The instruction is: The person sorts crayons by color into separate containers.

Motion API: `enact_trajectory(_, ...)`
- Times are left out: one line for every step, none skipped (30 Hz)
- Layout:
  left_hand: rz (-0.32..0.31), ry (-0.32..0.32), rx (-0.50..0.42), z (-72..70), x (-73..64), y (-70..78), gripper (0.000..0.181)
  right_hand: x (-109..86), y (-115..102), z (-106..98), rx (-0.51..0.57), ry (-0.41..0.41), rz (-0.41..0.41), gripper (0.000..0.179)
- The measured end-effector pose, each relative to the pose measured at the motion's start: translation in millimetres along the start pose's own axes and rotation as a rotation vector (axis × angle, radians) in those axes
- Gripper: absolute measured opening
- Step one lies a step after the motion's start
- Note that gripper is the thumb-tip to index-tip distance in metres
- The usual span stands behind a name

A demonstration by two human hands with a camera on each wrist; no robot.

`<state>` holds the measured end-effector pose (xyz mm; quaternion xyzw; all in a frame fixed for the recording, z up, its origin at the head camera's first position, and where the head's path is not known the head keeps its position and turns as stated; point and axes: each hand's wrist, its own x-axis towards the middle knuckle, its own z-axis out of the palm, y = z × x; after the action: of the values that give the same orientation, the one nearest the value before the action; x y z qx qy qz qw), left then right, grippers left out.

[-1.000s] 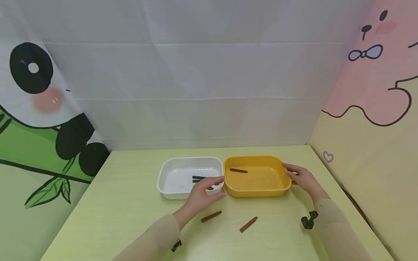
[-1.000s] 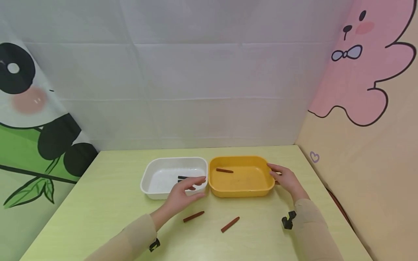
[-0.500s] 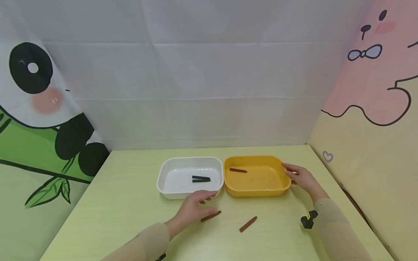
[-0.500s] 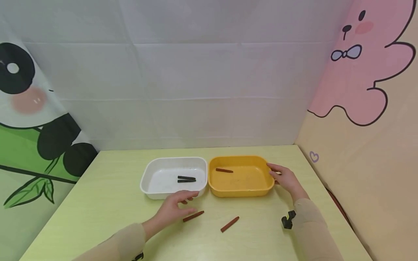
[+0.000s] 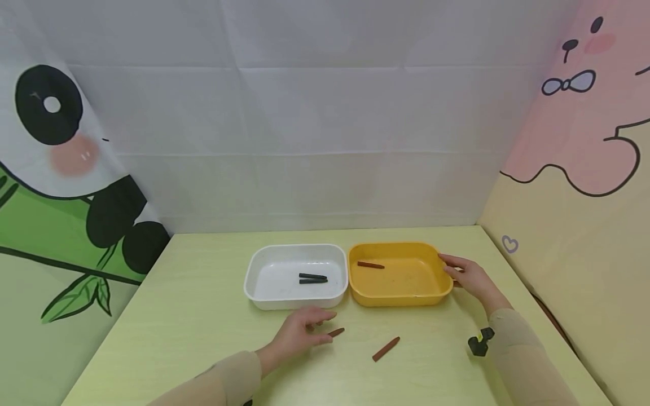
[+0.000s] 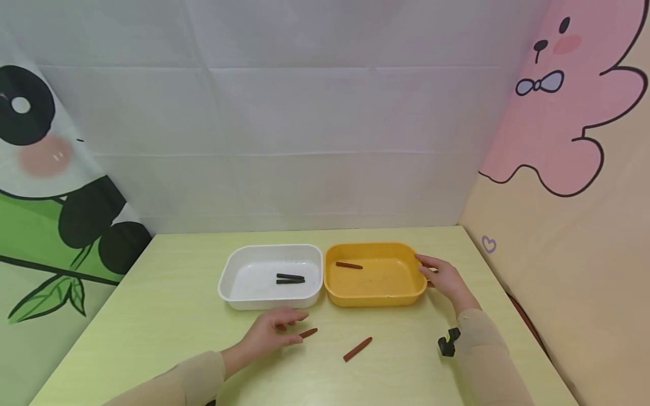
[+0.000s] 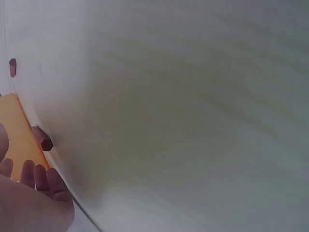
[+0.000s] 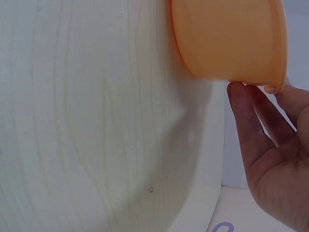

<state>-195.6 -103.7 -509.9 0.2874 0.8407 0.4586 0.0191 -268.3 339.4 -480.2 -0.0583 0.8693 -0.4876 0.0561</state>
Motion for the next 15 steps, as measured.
enact_trajectory(-0.023,-0.002,-0.007,0.2,-0.1,-0.5,0.045,0.1,0.3,0.0,-0.002,-0.001,-0.001,0.046)
enact_trajectory(-0.046,-0.005,-0.016,0.5,-0.2,-1.0,0.045,0.1,0.4,0.0,-0.005,-0.001,-0.001,0.046)
enact_trajectory(-0.066,-0.008,-0.025,0.8,-0.2,-1.4,0.044,0.1,0.5,0.0,-0.007,-0.002,0.000,0.047)
enact_trajectory(-0.087,-0.009,-0.037,1.2,-0.2,-1.8,0.043,0.3,0.6,0.0,-0.007,-0.001,0.000,0.047)
enact_trajectory(-0.103,-0.011,-0.053,1.5,-0.2,-1.7,0.043,0.4,0.7,-0.1,-0.008,-0.001,0.001,0.047)
enact_trajectory(-0.117,-0.012,-0.071,2.0,-0.3,-2.0,0.042,0.6,0.7,-0.1,-0.010,-0.001,0.001,0.047)
enact_trajectory(-0.130,-0.013,-0.084,2.7,-0.3,-2.6,0.041,0.7,0.7,-0.1,-0.013,-0.001,0.001,0.047)
enact_trajectory(-0.137,-0.014,-0.098,3.3,-0.4,-2.7,0.040,0.7,0.4,-0.1,-0.015,-0.002,0.001,0.047)
enact_trajectory(-0.142,-0.015,-0.108,4.1,-0.5,-3.2,0.039,0.8,0.3,-0.1,-0.011,-0.002,0.002,0.047)
enact_trajectory(-0.147,-0.016,-0.118,4.8,-0.6,-3.5,0.039,0.6,0.1,-0.1,-0.009,-0.002,0.004,0.047)
enact_trajectory(-0.151,-0.017,-0.126,5.5,-0.8,-3.5,0.038,0.3,-0.1,-0.2,-0.009,-0.003,0.005,0.047)
enact_trajectory(-0.150,-0.018,-0.129,6.3,-1.0,-3.9,0.038,0.1,-0.3,-0.3,-0.008,-0.004,0.007,0.047)
enact_trajectory(-0.151,-0.019,-0.127,7.0,-1.3,-4.2,0.038,-0.2,-0.4,-0.4,-0.007,-0.004,0.008,0.047)
enact_trajectory(-0.147,-0.019,-0.127,7.6,-1.5,-4.2,0.038,-0.4,-0.5,-0.4,-0.004,-0.004,0.010,0.047)
enact_trajectory(-0.143,-0.018,-0.119,8.2,-1.7,-4.4,0.038,-0.6,-0.4,-0.6,0.000,-0.003,0.011,0.047)
